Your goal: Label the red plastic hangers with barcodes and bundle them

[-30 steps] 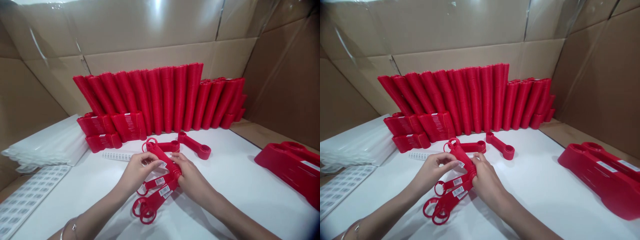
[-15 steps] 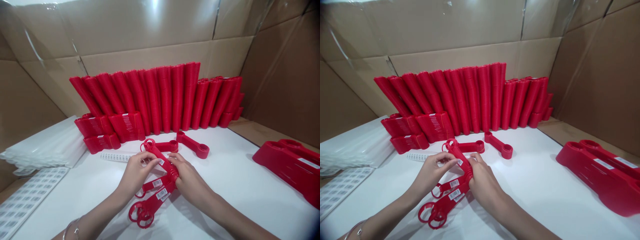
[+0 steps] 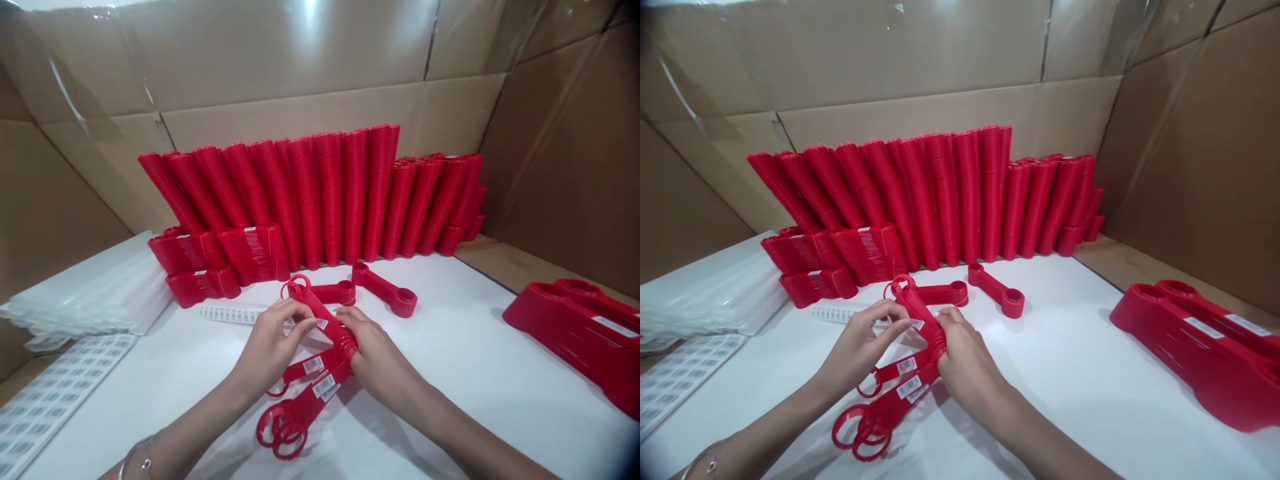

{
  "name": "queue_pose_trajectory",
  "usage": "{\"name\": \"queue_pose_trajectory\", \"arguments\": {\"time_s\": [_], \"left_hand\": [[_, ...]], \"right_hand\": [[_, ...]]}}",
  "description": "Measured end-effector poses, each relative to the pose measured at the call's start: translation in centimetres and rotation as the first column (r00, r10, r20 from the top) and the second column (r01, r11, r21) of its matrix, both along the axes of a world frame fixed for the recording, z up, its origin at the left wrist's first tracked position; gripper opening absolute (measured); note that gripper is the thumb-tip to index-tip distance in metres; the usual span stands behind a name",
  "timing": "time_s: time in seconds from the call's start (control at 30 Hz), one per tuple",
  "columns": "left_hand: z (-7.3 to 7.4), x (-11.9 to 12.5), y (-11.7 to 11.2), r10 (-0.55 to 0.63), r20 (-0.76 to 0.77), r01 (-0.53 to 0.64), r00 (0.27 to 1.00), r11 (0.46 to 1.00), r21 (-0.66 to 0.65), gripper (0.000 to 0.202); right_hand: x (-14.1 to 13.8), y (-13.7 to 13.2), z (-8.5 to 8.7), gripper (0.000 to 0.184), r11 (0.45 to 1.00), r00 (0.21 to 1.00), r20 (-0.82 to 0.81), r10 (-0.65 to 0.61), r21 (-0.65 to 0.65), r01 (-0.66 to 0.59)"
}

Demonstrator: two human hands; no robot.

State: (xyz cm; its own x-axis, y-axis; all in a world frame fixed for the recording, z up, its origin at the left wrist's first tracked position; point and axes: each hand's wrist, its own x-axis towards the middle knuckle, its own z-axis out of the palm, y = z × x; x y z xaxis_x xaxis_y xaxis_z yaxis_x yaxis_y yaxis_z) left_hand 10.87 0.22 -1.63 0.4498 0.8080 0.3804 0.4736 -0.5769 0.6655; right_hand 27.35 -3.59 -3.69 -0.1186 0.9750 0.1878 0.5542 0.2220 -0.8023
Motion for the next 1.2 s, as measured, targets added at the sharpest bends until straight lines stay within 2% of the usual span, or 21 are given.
{"name": "queue_pose_trajectory", "arguments": {"time_s": [0.1, 0.17, 0.2, 0.3, 0.4, 0.63, 0.83, 0.93, 1.03, 1.2], "left_hand": [[-0.5, 0.1, -0.1, -0.015, -0.073, 0.034, 0.997, 0.964, 0.264, 0.014], [-0.6, 0.2, -0.2, -0.034, -0.083, 0.060, 0.996, 0.937, 0.344, 0.013], [-0.6, 0.2, -0.3, -0.043, -0.074, 0.065, 0.996, 0.943, 0.325, 0.012], [-0.1, 0.0, -0.4, -0.025, -0.015, 0.027, 1.000, 0.988, 0.149, 0.012], [0.3, -0.1, -0.4, 0.005, 0.009, -0.005, 1.000, 0.999, 0.037, 0.013], [-0.2, 0.0, 0.1, 0.028, -0.009, -0.029, 1.000, 0.998, -0.054, 0.015], [-0.5, 0.2, 0.1, 0.047, -0.018, -0.048, 0.999, 0.998, -0.033, 0.016], [-0.8, 0.3, 0.0, 0.063, -0.048, -0.060, 0.997, 0.997, 0.052, 0.016], [-1.2, 0.4, 0.0, 0.082, -0.121, -0.055, 0.989, 0.976, 0.212, 0.014], [-1.8, 0.4, 0.4, 0.212, -0.311, -0.021, 0.926, 0.854, 0.520, 0.013]], "right_hand": [[0.1, 0.2, -0.4, 0.034, 0.999, 0.999, -0.023, -0.022, -0.024, 0.022], [0.1, 0.3, -0.6, 0.031, 0.999, 0.999, -0.023, -0.029, -0.016, 0.029], [0.2, 0.4, -0.6, 0.032, 1.000, 0.999, -0.019, -0.030, -0.009, 0.030], [0.3, 0.5, -0.6, 0.035, 0.999, 0.999, 0.002, -0.039, 0.007, 0.039], [0.5, 0.4, -0.5, 0.035, 0.999, 0.999, 0.005, -0.038, 0.011, 0.038], [0.1, 0.2, -0.3, 0.035, 1.000, 1.000, -0.006, -0.014, 0.009, 0.014], [0.0, 0.1, -0.1, 0.039, 1.000, 1.000, -0.008, -0.010, 0.009, 0.010], [0.0, -0.1, -0.1, 0.045, 1.000, 1.000, -0.023, 0.003, 0.015, -0.003], [-0.2, -0.3, -0.1, 0.049, 0.999, 0.999, -0.046, 0.024, 0.028, -0.023], [-0.6, -0.5, 0.0, 0.050, 0.998, 0.998, -0.055, 0.038, 0.055, -0.035]]}}
